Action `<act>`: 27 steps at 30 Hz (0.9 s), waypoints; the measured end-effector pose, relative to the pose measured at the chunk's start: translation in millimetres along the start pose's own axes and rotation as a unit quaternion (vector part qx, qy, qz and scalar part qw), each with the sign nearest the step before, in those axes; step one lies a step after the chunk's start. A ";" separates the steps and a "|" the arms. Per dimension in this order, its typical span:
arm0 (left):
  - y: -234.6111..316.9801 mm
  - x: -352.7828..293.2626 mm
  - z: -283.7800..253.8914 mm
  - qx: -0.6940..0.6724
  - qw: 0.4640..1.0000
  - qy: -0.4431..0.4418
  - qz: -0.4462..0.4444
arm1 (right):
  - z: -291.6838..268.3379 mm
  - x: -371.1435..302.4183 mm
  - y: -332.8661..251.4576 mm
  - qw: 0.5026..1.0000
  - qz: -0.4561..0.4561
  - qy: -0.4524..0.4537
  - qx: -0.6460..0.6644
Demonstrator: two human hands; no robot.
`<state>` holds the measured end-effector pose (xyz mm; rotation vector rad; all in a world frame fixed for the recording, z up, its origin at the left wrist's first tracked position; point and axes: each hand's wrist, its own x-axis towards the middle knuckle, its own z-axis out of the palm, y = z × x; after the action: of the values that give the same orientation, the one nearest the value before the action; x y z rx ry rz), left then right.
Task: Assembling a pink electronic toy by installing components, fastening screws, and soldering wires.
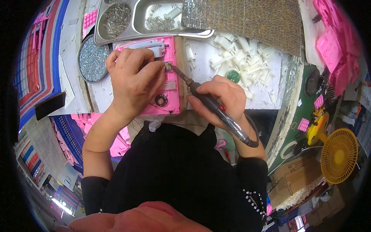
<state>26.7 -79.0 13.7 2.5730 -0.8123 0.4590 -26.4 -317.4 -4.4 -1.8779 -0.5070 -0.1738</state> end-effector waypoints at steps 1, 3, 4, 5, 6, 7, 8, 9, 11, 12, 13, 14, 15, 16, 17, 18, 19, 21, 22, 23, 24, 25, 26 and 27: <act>-0.1 -0.1 -1.0 0.002 1.000 -0.007 0.002 | 0.5 2.7 0.0 1.000 -0.015 0.000 -0.007; 0.1 0.1 -1.1 0.003 1.000 -0.010 0.005 | -1.0 7.3 0.6 0.999 -0.031 -0.006 -0.014; 0.2 0.0 -1.4 0.004 1.000 -0.013 0.006 | -2.9 8.7 0.9 0.999 -0.032 -0.013 -0.012; -0.4 -0.8 -0.1 0.006 1.000 -0.009 0.010 | -4.1 9.6 1.7 0.999 -0.033 -0.019 -0.011; -1.4 -2.2 2.6 0.008 1.000 -0.004 0.013 | -4.2 9.9 3.0 0.999 -0.033 0.000 -0.006; -2.1 -2.4 4.7 0.010 1.000 0.001 0.017 | -4.6 9.9 4.5 0.999 -0.034 0.018 -0.002; -2.4 -2.1 5.6 0.012 1.000 0.003 0.021 | -5.2 9.6 5.3 0.999 -0.035 0.037 0.001; -2.6 -1.8 6.2 0.015 1.000 0.004 0.024 | -6.1 9.0 5.6 0.999 -0.032 0.041 -0.002; -2.6 -1.5 6.3 0.022 0.999 0.006 0.030 | -6.8 7.3 6.3 0.998 -0.027 0.051 -0.007; -2.3 -1.1 5.9 0.025 0.999 0.007 0.032 | -6.8 6.9 6.1 0.998 -0.023 0.052 -0.008; -1.8 -0.9 5.4 0.029 0.999 0.007 0.034 | -7.0 6.5 5.7 0.998 -0.020 0.054 -0.009; -1.6 -0.8 5.0 0.033 0.999 0.007 0.038 | -7.2 6.0 5.3 0.998 -0.017 0.055 -0.010; -1.8 -0.6 4.7 0.038 0.998 0.006 0.041 | -6.9 5.4 5.6 0.998 -0.019 0.060 -0.010; -2.4 -0.4 4.9 0.040 0.998 0.007 0.045 | -6.2 4.9 6.5 0.998 -0.021 0.064 -0.011; -3.0 -0.4 4.9 0.042 0.998 0.004 0.049 | -6.0 4.4 6.8 0.997 -0.023 0.069 -0.012; -3.6 -0.4 4.7 0.043 0.998 0.002 0.052 | -6.5 3.7 6.0 0.998 -0.015 0.064 -0.015; -4.0 -0.3 4.2 0.045 0.997 -0.001 0.055 | -7.5 3.1 4.7 0.998 -0.007 0.059 -0.018; -4.9 0.0 4.1 0.044 0.997 0.000 0.061 | -7.5 4.1 2.4 0.998 -0.002 0.053 -0.021; -5.0 -0.1 4.1 0.043 0.997 0.001 0.063 | -5.9 5.6 1.1 0.999 -0.005 0.051 -0.020; -5.1 -0.2 3.6 0.046 0.997 0.000 0.064 | -4.8 6.4 0.2 0.999 -0.007 0.049 -0.020; -5.3 -0.2 3.1 0.048 0.997 0.000 0.066 | -4.4 6.0 -0.5 0.999 -0.007 0.037 -0.014; -5.6 -0.3 3.2 0.050 0.997 -0.001 0.067 | -4.0 5.2 -1.2 1.000 -0.005 0.025 -0.008; -5.9 -0.4 3.6 0.050 0.996 0.001 0.068 | -3.6 4.6 -1.7 1.000 -0.004 0.013 -0.002; -6.2 -0.6 4.1 0.050 0.996 0.002 0.069 | -3.3 4.2 -1.6 1.000 0.001 0.014 0.000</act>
<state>30.8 -75.9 8.2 2.6163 -0.9931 0.5596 -22.9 -318.9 -0.2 -1.8730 -0.4865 -0.1997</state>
